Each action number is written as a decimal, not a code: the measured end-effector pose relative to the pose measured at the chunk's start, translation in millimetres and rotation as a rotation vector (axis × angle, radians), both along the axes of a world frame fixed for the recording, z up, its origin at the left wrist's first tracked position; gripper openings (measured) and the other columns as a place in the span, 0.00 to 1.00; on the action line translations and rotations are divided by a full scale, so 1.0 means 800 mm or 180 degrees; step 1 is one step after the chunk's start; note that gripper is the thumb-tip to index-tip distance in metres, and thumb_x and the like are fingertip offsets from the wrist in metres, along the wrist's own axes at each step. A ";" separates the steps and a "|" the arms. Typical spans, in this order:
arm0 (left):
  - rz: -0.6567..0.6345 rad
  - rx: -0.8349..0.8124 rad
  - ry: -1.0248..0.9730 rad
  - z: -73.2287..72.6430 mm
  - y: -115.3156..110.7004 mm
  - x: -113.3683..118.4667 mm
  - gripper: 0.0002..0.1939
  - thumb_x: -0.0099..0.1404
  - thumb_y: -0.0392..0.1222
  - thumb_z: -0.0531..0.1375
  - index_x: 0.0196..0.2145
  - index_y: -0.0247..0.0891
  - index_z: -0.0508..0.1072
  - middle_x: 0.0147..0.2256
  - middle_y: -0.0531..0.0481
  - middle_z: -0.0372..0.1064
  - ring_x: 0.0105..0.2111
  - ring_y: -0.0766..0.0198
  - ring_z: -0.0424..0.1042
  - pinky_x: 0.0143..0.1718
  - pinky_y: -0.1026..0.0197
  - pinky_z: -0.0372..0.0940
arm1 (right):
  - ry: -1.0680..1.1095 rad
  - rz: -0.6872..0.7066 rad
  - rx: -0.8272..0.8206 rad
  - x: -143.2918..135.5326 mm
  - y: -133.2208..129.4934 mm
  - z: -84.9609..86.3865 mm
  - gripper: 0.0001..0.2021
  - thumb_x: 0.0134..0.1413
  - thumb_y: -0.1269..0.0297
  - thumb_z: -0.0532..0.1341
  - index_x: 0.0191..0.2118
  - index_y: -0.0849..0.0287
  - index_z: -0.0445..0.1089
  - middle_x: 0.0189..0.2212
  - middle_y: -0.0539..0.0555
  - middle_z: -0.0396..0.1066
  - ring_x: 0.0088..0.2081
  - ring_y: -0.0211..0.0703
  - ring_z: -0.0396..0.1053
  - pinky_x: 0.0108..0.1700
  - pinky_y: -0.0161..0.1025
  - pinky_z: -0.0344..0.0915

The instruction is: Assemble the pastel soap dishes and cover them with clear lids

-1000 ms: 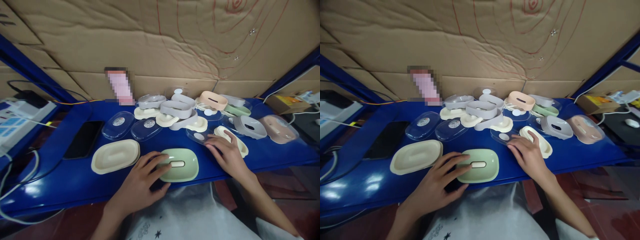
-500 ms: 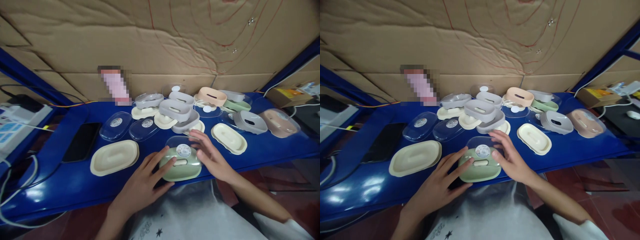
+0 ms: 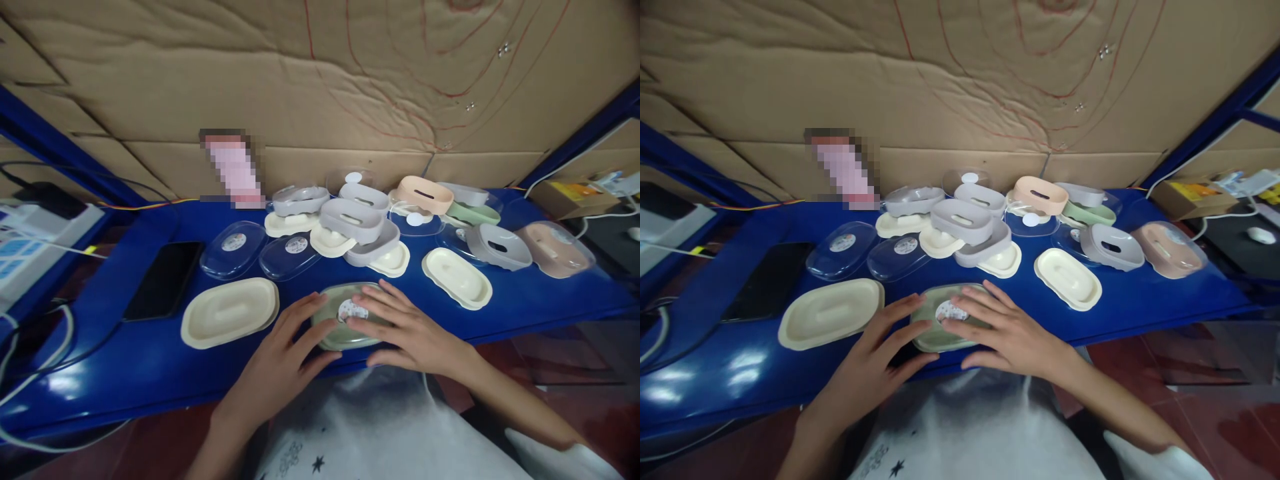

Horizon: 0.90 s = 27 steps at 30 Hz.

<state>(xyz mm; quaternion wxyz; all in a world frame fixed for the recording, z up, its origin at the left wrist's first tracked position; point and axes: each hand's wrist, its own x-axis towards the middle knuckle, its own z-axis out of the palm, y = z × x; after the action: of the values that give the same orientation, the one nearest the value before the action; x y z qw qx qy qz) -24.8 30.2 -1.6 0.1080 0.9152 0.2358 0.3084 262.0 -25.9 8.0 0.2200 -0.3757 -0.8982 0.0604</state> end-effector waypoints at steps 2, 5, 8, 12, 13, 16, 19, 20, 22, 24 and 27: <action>0.0063 -0.0124 -0.0008 -0.002 0.000 -0.001 0.18 0.75 0.45 0.63 0.59 0.44 0.68 0.64 0.40 0.65 0.66 0.48 0.67 0.65 0.43 0.71 | 0.0000 -0.0029 0.0158 -0.001 -0.001 -0.002 0.29 0.73 0.60 0.62 0.74 0.54 0.59 0.73 0.58 0.60 0.77 0.53 0.48 0.77 0.65 0.45; 0.0148 -0.0320 0.0023 -0.006 0.000 -0.004 0.22 0.75 0.48 0.63 0.63 0.46 0.66 0.67 0.40 0.61 0.66 0.47 0.68 0.64 0.42 0.71 | 0.0083 -0.0002 0.0232 -0.003 -0.001 -0.003 0.29 0.73 0.64 0.61 0.74 0.54 0.58 0.71 0.57 0.64 0.77 0.53 0.50 0.77 0.66 0.47; 0.0148 -0.0445 0.0127 -0.008 -0.001 -0.006 0.26 0.75 0.51 0.63 0.67 0.49 0.63 0.68 0.40 0.60 0.67 0.47 0.67 0.65 0.41 0.71 | 0.0007 -0.0006 0.0307 -0.006 -0.001 -0.002 0.27 0.73 0.61 0.62 0.73 0.53 0.61 0.70 0.57 0.65 0.76 0.53 0.52 0.76 0.65 0.49; 0.0157 -0.0482 0.0071 -0.007 0.000 -0.007 0.25 0.75 0.50 0.63 0.66 0.49 0.65 0.67 0.41 0.61 0.66 0.48 0.68 0.65 0.42 0.71 | -0.0236 -0.0142 0.0411 -0.010 -0.004 0.001 0.27 0.72 0.59 0.64 0.72 0.47 0.62 0.71 0.55 0.64 0.76 0.55 0.51 0.76 0.70 0.43; 0.0152 -0.0474 0.0040 -0.006 0.001 -0.007 0.24 0.75 0.50 0.63 0.65 0.48 0.66 0.67 0.41 0.62 0.66 0.49 0.68 0.64 0.42 0.71 | -0.0263 -0.0166 0.0425 -0.011 -0.005 0.001 0.27 0.72 0.59 0.64 0.72 0.46 0.62 0.71 0.54 0.64 0.76 0.56 0.50 0.76 0.70 0.43; 0.0109 -0.0442 -0.0027 -0.007 0.002 -0.008 0.21 0.75 0.48 0.63 0.63 0.47 0.69 0.66 0.41 0.63 0.65 0.49 0.69 0.63 0.43 0.72 | -0.0315 -0.0131 0.0451 -0.012 -0.008 -0.001 0.26 0.73 0.64 0.62 0.72 0.47 0.63 0.71 0.54 0.64 0.76 0.54 0.51 0.76 0.68 0.45; 0.0070 -0.0379 -0.0071 -0.009 0.002 -0.009 0.20 0.74 0.46 0.65 0.61 0.46 0.70 0.65 0.41 0.63 0.65 0.50 0.69 0.63 0.45 0.72 | -0.0290 -0.0076 0.0389 -0.013 -0.009 -0.006 0.27 0.72 0.67 0.62 0.72 0.47 0.62 0.71 0.56 0.64 0.76 0.54 0.51 0.76 0.69 0.46; 0.0077 -0.0361 -0.0067 -0.010 0.002 -0.008 0.20 0.75 0.45 0.64 0.61 0.46 0.69 0.65 0.41 0.63 0.65 0.50 0.69 0.63 0.45 0.72 | -0.0225 -0.0090 0.0335 -0.013 -0.008 -0.007 0.27 0.71 0.65 0.64 0.72 0.48 0.62 0.72 0.57 0.62 0.77 0.56 0.49 0.75 0.70 0.48; 0.0087 -0.0347 0.0013 -0.008 0.000 -0.007 0.21 0.75 0.47 0.63 0.63 0.47 0.68 0.66 0.41 0.62 0.65 0.50 0.69 0.63 0.45 0.72 | -0.0050 -0.0168 0.0177 -0.011 -0.006 -0.007 0.29 0.70 0.61 0.65 0.73 0.49 0.62 0.75 0.60 0.55 0.78 0.59 0.44 0.74 0.68 0.54; 0.0127 -0.0295 0.0118 -0.004 -0.001 -0.005 0.24 0.76 0.50 0.62 0.65 0.47 0.65 0.68 0.40 0.60 0.66 0.49 0.68 0.63 0.45 0.72 | 0.0122 -0.0206 0.0019 -0.004 -0.007 -0.002 0.31 0.70 0.59 0.65 0.74 0.49 0.59 0.76 0.61 0.52 0.78 0.59 0.43 0.72 0.64 0.60; 0.0511 0.0082 0.0103 0.004 -0.002 -0.011 0.25 0.76 0.48 0.63 0.66 0.47 0.65 0.69 0.38 0.60 0.66 0.46 0.68 0.63 0.42 0.71 | 0.0391 -0.0346 0.0053 0.028 -0.021 0.012 0.34 0.70 0.58 0.65 0.76 0.44 0.55 0.73 0.57 0.59 0.75 0.59 0.54 0.70 0.63 0.65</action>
<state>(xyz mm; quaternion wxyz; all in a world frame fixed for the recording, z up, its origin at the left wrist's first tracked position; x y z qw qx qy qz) -33.4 28.7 1.8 0.0673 0.8995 0.3062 0.3042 284.5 -42.9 17.7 0.2807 -0.4177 -0.8618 0.0638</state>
